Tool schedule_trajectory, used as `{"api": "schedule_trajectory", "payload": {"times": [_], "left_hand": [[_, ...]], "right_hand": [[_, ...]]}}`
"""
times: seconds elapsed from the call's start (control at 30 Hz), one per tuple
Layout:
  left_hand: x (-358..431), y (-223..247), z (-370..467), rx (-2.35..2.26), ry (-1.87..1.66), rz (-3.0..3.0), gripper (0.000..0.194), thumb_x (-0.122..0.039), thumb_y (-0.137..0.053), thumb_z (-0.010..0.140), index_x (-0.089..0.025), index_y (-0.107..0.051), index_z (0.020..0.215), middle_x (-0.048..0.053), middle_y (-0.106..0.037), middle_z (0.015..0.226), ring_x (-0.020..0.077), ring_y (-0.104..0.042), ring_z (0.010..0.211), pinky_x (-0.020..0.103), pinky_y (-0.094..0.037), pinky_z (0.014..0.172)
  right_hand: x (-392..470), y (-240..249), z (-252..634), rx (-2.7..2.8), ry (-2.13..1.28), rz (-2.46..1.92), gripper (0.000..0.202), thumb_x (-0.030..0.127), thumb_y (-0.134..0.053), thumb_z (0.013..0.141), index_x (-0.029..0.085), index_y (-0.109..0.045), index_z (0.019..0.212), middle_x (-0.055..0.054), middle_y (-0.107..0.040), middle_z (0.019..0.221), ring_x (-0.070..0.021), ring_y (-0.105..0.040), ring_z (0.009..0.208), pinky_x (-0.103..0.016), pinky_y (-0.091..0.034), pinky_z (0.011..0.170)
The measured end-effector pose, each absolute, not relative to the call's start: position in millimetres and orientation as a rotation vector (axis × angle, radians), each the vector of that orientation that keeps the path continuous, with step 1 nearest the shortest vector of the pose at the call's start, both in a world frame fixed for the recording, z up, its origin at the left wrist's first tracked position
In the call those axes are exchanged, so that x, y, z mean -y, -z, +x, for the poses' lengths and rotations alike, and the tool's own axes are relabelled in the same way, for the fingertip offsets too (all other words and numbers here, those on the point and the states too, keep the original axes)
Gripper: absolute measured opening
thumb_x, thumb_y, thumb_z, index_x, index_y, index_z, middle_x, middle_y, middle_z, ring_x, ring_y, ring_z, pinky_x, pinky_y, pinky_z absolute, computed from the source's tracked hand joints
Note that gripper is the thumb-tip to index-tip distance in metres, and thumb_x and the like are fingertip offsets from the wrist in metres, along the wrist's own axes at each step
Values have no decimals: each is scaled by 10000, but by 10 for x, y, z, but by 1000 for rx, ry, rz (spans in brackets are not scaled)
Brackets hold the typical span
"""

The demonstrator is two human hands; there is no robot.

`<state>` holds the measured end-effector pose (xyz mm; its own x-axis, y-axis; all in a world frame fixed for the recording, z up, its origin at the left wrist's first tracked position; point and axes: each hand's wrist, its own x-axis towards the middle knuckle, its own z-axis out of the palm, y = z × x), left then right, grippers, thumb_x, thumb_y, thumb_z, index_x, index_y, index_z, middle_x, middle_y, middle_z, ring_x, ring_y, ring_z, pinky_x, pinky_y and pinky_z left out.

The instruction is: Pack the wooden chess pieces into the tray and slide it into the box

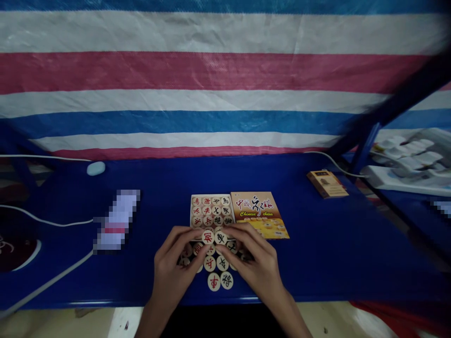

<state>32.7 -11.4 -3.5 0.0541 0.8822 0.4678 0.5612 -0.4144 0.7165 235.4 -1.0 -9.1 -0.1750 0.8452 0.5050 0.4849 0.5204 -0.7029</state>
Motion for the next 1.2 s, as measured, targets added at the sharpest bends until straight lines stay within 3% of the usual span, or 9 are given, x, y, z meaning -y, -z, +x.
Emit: {"api": "schedule_trajectory", "payload": {"times": [0.13,0.5,0.67,1.0,1.2], "left_hand": [[77,26,325,-1468,-1287,1987,233,-215,-703,906,-257,-698,1135,31,-656,1051,145,-667,900,279,-568,746],[-115,28,365,-1661,-1174,2298,237,-227,-716,886,-279,-722,1117,49,-680,1237,272,-587,1190,486,-487,992],[-108,51,338,-1619,-1125,2289,235,-205,-670,915,-285,-712,1132,40,-660,1290,279,-541,1270,507,-477,1026],[-50,56,298,-1579,-1210,2193,222,-144,-632,931,-274,-720,1089,34,-674,1225,246,-565,1217,479,-483,1018],[76,-11,269,-1522,-1440,2165,225,-62,-639,897,-227,-708,1034,32,-720,1001,201,-654,989,380,-543,851]], "right_hand": [[-32,65,2347,1848,-463,-1110,348,205,-727,896,260,-659,1233,-51,-674,1110,-177,-663,984,-321,-573,798],[-114,77,2315,1917,-154,-1272,336,271,-735,876,284,-701,1210,-38,-743,1102,-242,-630,1012,-431,-508,861],[-94,75,2319,1932,-193,-1290,264,236,-672,920,291,-704,1176,-19,-747,1101,-244,-610,1017,-442,-480,868],[-47,68,2311,1818,-346,-1238,327,137,-585,949,290,-687,1219,-13,-749,1063,-225,-616,1020,-443,-495,901],[93,-287,2503,1567,-346,-1235,232,163,-602,948,280,-722,1107,-29,-740,1038,-220,-668,1009,-421,-532,884]]}}
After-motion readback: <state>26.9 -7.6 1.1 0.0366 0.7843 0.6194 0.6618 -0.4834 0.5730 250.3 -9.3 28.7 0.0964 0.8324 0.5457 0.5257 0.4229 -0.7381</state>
